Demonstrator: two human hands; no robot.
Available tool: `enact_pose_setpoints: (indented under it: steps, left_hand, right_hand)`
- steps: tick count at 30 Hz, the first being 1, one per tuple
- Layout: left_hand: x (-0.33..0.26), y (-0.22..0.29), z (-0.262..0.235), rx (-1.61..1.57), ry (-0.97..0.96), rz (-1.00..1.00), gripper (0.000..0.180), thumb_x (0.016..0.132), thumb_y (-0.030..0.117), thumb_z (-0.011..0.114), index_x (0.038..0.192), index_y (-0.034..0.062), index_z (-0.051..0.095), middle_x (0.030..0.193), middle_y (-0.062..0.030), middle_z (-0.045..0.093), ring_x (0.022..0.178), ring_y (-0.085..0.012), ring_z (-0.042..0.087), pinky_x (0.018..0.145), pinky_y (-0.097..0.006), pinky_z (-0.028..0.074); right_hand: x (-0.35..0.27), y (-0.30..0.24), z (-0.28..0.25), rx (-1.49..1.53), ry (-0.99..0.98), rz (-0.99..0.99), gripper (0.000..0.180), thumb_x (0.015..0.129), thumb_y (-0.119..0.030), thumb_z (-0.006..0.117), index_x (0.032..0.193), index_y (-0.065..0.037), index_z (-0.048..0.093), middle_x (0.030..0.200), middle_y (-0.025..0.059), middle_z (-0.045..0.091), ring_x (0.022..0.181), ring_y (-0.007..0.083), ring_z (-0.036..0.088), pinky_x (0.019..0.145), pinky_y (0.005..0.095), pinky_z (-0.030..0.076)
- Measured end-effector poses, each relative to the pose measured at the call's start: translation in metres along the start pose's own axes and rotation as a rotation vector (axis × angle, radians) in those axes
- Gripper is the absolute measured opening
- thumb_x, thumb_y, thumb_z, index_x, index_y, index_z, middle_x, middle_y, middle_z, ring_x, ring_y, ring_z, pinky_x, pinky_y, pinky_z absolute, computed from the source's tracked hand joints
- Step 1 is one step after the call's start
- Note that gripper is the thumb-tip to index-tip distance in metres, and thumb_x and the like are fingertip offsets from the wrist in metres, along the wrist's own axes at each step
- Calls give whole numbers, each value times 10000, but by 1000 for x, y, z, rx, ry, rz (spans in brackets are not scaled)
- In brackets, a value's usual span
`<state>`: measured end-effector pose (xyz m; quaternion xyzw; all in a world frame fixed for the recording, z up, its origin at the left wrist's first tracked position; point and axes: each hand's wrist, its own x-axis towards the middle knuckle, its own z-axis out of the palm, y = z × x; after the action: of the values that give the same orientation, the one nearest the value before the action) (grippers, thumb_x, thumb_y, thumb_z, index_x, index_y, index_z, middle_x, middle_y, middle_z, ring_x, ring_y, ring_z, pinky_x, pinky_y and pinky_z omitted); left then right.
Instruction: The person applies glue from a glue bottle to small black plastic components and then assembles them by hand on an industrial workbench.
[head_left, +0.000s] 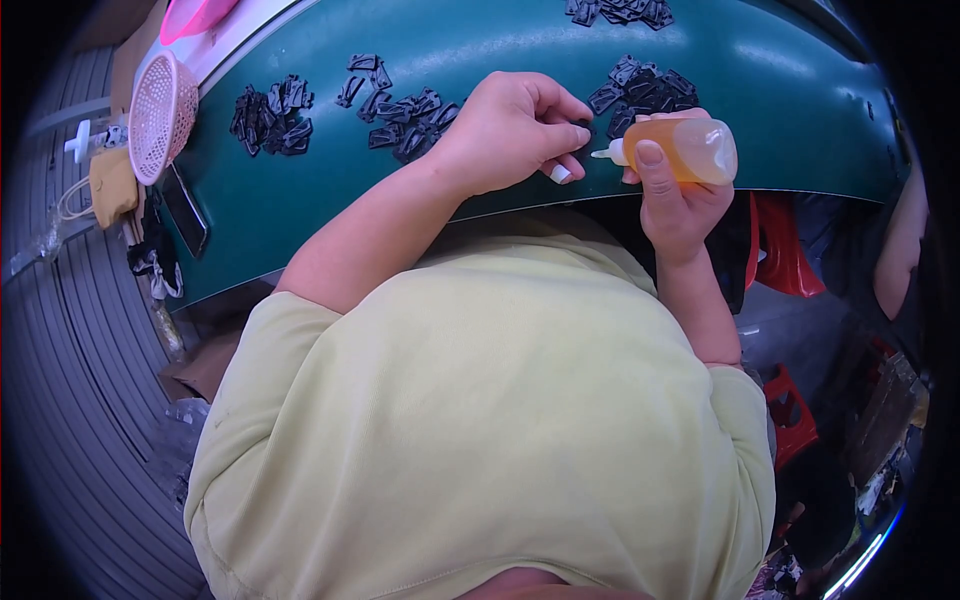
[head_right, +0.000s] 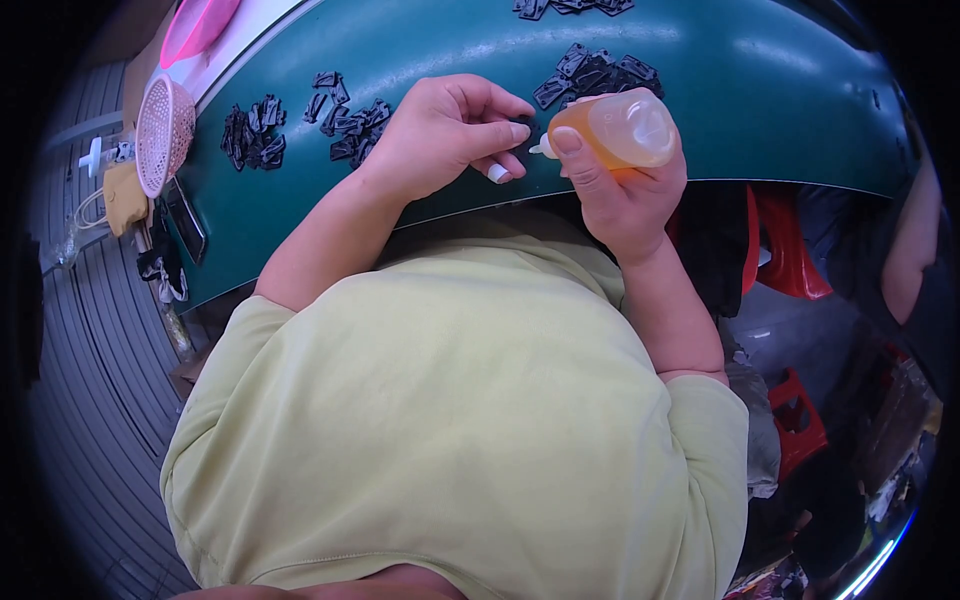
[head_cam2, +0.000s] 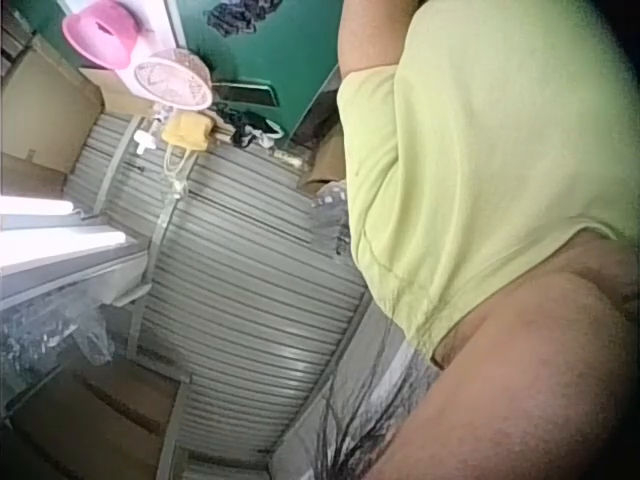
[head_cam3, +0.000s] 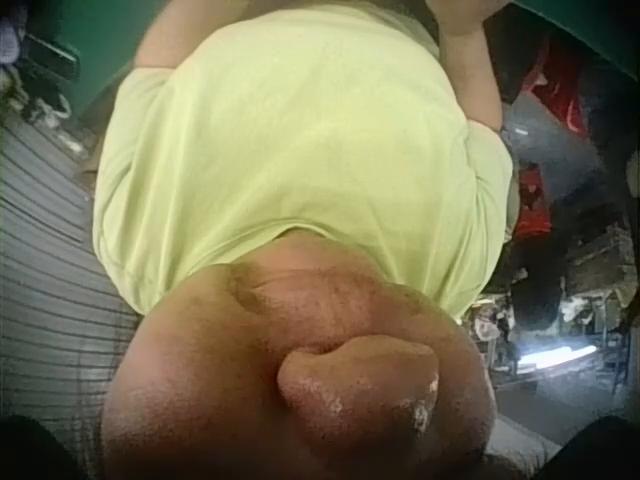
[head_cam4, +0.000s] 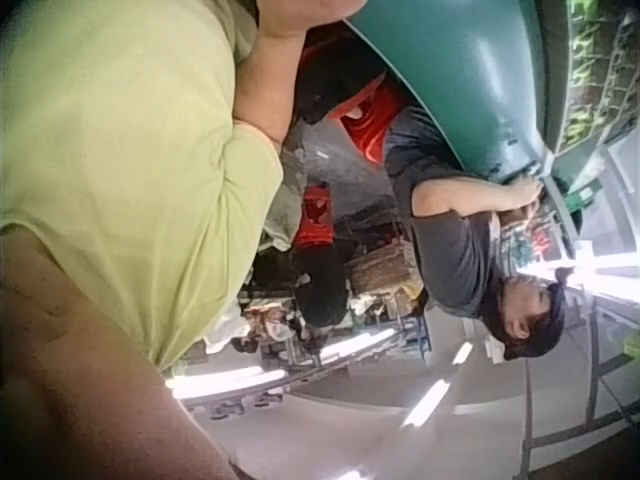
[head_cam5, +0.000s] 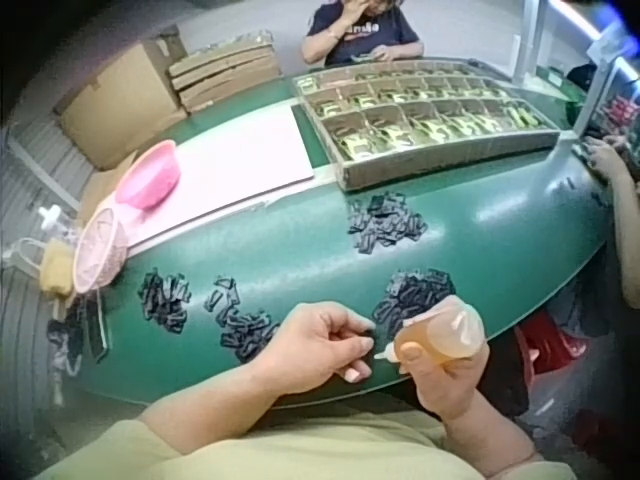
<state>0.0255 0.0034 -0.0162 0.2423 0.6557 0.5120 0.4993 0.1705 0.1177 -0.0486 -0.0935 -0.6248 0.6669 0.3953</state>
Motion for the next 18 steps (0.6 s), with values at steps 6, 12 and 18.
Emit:
enact_pose_setpoints:
  steps: [6, 12, 18]
  left_hand:
    - [0, -1, -2, -16, 12, 45, 200, 861, 17, 607, 1046, -60, 608, 819, -103, 648, 659, -147, 664, 577, -230, 553]
    - [5, 7, 6, 141, 158, 211, 133, 842, 80, 652, 911, -31, 633, 784, -84, 642, 610, -115, 645, 518, -222, 515]
    - [18, 5, -9, 913, 429, 641, 181, 810, 200, 672, 891, 40, 652, 742, -78, 625, 740, -223, 633, 654, -331, 500]
  right_hand:
    - [11, 0, -5, 286, 199, 49, 232, 867, -150, 652, 1015, 0, 556, 832, 103, 630, 560, 108, 547, 465, 206, 434]
    - [9, 0, -2, 383, 283, 86, 235, 877, -143, 626, 1055, -14, 542, 885, 134, 636, 534, 101, 522, 442, 206, 428]
    - [8, -2, -4, 331, 292, 67, 259, 862, -201, 652, 1038, -38, 552, 886, 127, 631, 527, 101, 514, 450, 184, 433]
